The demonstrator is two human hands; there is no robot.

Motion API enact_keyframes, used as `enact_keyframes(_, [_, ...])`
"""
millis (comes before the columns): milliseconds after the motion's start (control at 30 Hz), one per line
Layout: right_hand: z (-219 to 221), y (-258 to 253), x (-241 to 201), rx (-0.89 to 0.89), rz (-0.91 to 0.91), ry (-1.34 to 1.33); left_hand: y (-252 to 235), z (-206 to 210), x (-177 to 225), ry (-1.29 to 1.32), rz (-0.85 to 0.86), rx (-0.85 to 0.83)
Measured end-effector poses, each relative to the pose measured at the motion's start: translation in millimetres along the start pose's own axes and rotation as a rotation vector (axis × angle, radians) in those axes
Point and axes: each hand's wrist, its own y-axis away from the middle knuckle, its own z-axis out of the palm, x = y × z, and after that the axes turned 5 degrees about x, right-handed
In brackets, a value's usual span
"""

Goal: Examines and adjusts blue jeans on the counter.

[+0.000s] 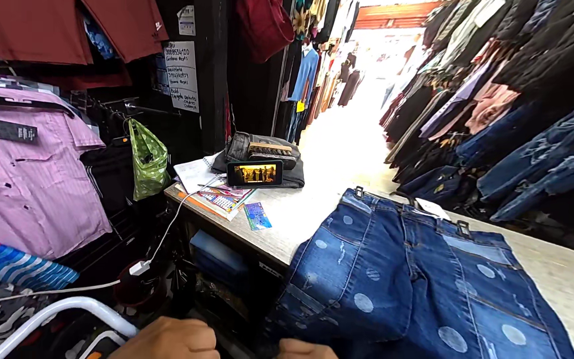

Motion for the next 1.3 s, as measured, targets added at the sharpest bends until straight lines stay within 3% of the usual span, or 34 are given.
enact_keyframes(200, [-21.4,11.6,30.0,0.026,-0.157,0.001,-8.8,14.9,-8.7,-0.069,0.066,0.026])
enact_keyframes(400, [-33.5,11.4,31.2,0.029,-0.202,0.031,-14.3,19.0,-20.0,-0.083,-0.028,0.11])
enact_keyframes(933, [-38.6,9.4,46.4,-0.013,-0.152,0.178,-31.6,32.9,-25.2,0.018,0.021,-0.024])
enact_keyframes(1133, [-24.7,8.1,45.5,0.054,-0.149,0.261,-28.7,47.3,-27.4,0.025,-0.047,-0.136])
enact_keyframes(1300, [-24.7,6.6,43.3,0.113,-0.112,0.308,-28.1,35.7,-33.1,0.008,-0.034,-0.076])
